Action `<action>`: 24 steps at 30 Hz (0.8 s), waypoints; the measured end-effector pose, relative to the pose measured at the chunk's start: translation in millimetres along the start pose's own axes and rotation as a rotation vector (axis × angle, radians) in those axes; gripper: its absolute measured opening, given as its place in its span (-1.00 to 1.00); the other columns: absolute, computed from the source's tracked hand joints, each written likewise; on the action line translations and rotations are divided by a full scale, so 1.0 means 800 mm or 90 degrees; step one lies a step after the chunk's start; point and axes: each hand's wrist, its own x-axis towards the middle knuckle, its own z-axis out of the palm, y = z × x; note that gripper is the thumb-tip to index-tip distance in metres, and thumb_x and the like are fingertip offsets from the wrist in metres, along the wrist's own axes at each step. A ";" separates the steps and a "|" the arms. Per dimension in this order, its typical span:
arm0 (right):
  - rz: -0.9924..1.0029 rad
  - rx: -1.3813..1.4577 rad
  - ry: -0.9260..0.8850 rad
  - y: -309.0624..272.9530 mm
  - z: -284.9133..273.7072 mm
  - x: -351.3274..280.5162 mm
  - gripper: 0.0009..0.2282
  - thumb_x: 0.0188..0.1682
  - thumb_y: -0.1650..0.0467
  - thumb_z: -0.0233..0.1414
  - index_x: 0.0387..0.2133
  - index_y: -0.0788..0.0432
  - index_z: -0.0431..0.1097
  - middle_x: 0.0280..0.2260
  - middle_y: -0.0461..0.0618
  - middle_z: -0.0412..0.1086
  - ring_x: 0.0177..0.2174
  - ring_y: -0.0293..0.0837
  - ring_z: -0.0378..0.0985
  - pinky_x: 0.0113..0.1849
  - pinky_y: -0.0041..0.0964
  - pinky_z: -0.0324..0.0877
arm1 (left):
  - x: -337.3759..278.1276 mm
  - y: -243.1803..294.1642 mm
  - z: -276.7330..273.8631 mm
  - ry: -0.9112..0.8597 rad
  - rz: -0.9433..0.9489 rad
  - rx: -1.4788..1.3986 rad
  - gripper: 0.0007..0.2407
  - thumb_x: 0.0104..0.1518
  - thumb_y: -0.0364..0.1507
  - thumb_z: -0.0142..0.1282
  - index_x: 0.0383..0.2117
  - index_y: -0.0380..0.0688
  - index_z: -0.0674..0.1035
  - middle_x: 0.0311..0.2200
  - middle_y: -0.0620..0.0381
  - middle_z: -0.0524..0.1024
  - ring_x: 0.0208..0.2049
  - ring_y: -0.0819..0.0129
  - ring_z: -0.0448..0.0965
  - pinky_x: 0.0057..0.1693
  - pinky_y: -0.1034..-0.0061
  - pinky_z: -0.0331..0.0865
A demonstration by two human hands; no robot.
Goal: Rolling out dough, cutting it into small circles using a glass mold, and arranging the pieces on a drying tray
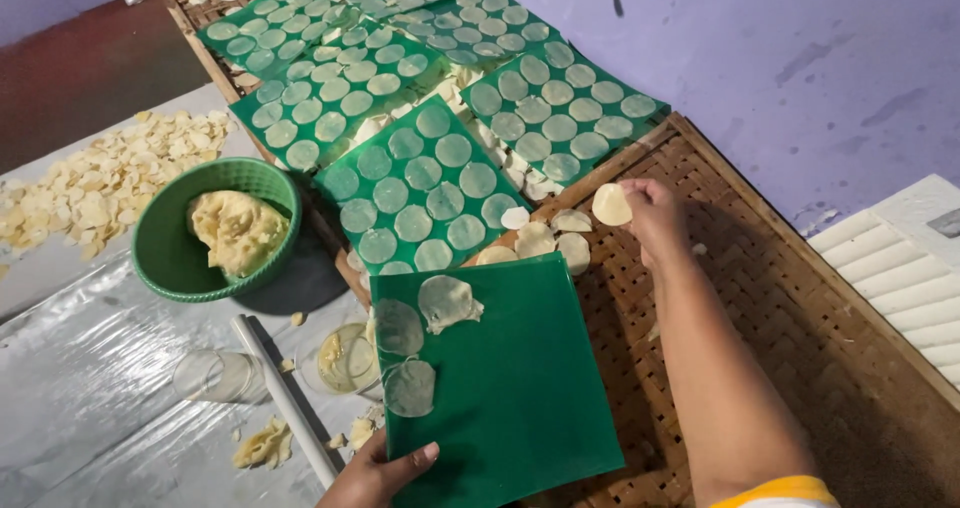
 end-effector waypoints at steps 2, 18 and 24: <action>-0.017 0.052 -0.035 0.007 0.011 0.022 -0.84 0.11 0.44 -0.03 -0.13 0.24 0.43 -0.17 0.00 0.46 -0.26 -0.22 0.52 -0.33 -0.46 0.52 | 0.000 0.003 -0.004 -0.028 0.026 0.053 -0.56 0.13 -0.54 0.22 0.20 -0.36 0.51 0.07 -0.16 0.67 0.09 0.15 0.62 0.23 0.29 0.34; -0.194 -0.284 -0.010 0.044 0.016 0.032 -0.72 0.00 0.52 0.00 -0.01 0.27 0.45 -0.16 0.10 0.53 -0.24 -0.05 0.55 -0.18 -0.23 0.43 | 0.000 0.015 0.011 -0.029 -0.010 -0.069 -0.57 0.12 -0.64 0.18 0.18 -0.47 0.49 0.03 -0.29 0.60 0.00 0.04 0.57 0.16 0.24 0.37; -0.302 -0.344 0.039 0.016 0.020 -0.009 -0.68 -0.08 0.57 0.08 -0.01 0.35 0.38 -0.14 0.16 0.48 -0.23 -0.01 0.54 -0.18 -0.16 0.46 | -0.003 0.012 0.012 -0.097 0.006 -0.055 -0.64 0.15 -0.61 0.16 0.11 -0.50 0.52 -0.09 -0.25 0.60 -0.09 0.10 0.56 0.12 0.29 0.39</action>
